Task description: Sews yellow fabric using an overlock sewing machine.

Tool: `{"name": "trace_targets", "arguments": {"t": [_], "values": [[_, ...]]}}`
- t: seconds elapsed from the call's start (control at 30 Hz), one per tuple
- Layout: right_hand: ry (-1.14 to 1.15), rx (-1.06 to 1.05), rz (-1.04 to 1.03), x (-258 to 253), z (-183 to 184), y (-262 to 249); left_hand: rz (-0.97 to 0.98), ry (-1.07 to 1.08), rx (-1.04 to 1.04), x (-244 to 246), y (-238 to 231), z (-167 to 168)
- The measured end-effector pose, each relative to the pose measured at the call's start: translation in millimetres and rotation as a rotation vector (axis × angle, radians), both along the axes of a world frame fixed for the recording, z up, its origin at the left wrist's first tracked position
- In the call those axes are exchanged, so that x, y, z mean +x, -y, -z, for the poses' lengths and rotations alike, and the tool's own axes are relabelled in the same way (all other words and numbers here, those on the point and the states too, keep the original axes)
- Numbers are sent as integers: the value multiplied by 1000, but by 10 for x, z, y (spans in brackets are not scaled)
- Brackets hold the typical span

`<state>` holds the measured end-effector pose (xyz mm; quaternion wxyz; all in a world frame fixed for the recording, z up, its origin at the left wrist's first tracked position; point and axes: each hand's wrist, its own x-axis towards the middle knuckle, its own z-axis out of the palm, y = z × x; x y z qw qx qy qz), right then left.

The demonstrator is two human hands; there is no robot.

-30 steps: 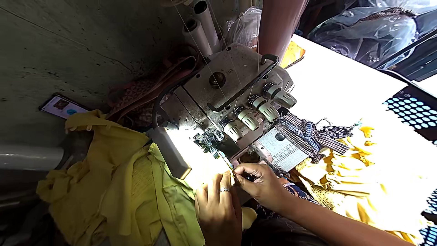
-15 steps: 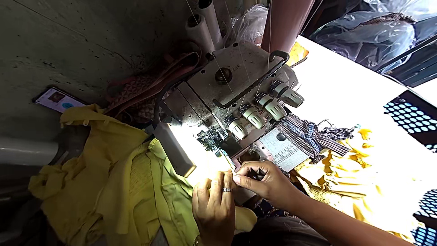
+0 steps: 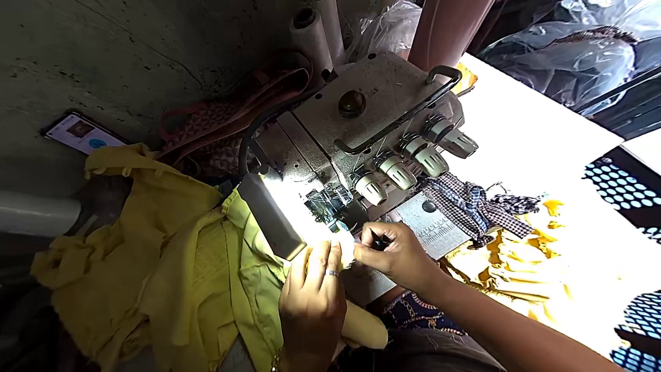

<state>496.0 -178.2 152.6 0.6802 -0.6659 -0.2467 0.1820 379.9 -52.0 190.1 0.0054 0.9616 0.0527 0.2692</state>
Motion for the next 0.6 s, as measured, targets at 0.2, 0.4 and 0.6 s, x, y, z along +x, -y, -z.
{"name": "trace_targets", "arguments": {"t": [0.2, 0.4, 0.6], "values": [[92, 20, 96, -19, 31, -112, -54, -63, -128, 218, -241, -109], [341, 66, 96, -236, 709, 138, -267, -135, -109, 241, -271, -106], [644, -244, 36, -228, 227, 260, -288, -111, -63, -10, -228, -135]]}}
